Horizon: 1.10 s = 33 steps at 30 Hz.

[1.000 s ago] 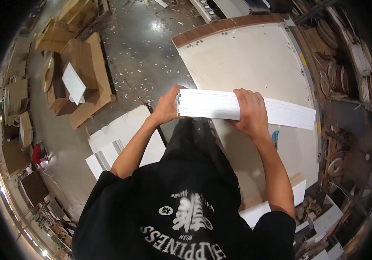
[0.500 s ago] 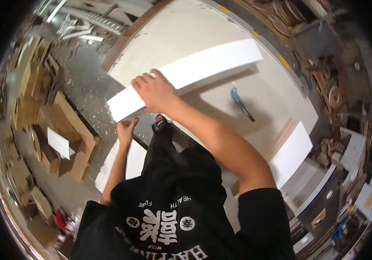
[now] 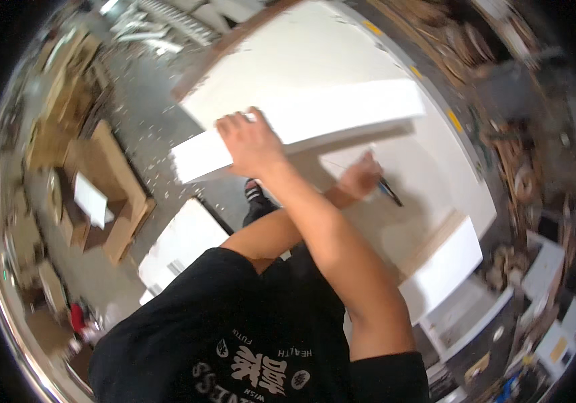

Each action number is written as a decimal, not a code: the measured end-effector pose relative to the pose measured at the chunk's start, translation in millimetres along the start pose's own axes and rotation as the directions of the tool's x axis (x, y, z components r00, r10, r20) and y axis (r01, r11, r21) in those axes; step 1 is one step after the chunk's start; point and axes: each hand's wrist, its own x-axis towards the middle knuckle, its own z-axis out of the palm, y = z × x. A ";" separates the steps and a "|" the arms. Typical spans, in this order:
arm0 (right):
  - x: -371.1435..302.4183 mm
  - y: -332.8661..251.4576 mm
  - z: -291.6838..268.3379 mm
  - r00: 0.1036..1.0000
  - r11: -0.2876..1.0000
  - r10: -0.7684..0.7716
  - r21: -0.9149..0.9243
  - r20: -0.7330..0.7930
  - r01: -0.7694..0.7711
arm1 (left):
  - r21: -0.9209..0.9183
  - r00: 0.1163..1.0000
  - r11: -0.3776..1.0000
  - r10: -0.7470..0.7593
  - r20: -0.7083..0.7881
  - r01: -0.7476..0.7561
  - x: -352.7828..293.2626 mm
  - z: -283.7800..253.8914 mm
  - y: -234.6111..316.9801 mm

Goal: Trim and clean the edges of laminated wood panels using a utility knife and stack them on a workbench.

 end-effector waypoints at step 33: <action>-16.4 29.2 -7.1 0.977 0.994 0.095 -0.072 0.189 -0.082 | -0.497 0.660 0.753 -0.639 -0.395 0.431 -89.1 -461.1 103.8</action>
